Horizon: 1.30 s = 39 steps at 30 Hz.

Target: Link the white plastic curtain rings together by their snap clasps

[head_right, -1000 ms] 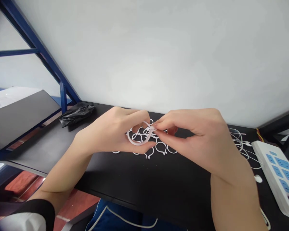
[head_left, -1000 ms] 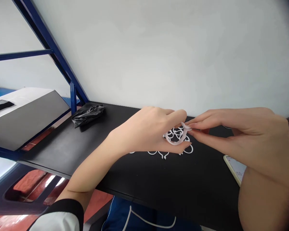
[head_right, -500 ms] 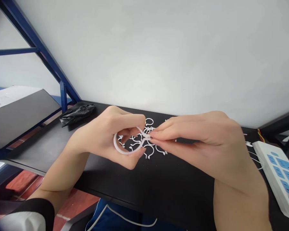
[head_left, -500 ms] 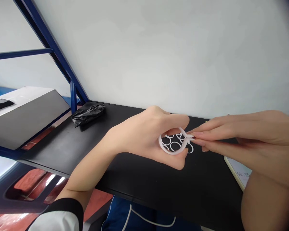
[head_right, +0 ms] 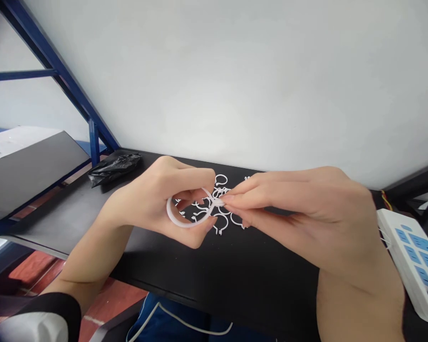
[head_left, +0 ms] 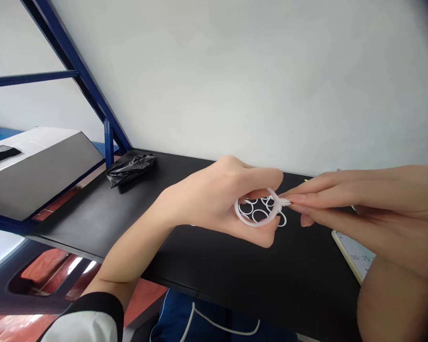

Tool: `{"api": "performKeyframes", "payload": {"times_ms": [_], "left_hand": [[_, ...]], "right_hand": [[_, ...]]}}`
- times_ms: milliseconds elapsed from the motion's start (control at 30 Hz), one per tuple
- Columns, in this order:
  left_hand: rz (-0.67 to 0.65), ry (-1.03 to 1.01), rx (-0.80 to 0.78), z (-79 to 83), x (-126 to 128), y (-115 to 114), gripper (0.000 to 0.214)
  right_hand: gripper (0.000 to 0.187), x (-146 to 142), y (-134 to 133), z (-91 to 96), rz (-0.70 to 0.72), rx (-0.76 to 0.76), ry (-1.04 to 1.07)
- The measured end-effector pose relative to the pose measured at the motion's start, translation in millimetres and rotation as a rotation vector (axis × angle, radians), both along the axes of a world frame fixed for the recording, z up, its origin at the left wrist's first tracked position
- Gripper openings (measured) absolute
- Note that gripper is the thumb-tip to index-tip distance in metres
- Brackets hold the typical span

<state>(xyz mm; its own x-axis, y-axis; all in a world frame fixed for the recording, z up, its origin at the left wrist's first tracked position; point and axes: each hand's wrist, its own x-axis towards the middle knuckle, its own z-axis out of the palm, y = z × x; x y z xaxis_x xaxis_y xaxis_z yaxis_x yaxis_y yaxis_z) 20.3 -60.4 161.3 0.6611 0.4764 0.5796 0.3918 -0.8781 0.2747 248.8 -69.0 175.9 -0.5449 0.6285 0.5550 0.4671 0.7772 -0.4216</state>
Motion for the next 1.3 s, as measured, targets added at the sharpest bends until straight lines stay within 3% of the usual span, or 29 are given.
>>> {"api": "performKeyframes", "payload": {"times_ms": [733, 1100, 1300], "left_hand": [[-0.026, -0.016, -0.009, 1.7, 0, -1, 0.015], [-0.042, -0.034, -0.017, 0.0, 1, -1, 0.016], [-0.061, -0.039, -0.024, -0.1, 2, -2, 0.016]], "right_hand": [[0.018, 0, 1, -1.9, 0.012, 0.02, 0.021], [0.018, -2, 4, 3.9, 0.113, 0.068, -0.021], [0.015, -12, -1, -1.1, 0.047, 0.106, 0.094]]}}
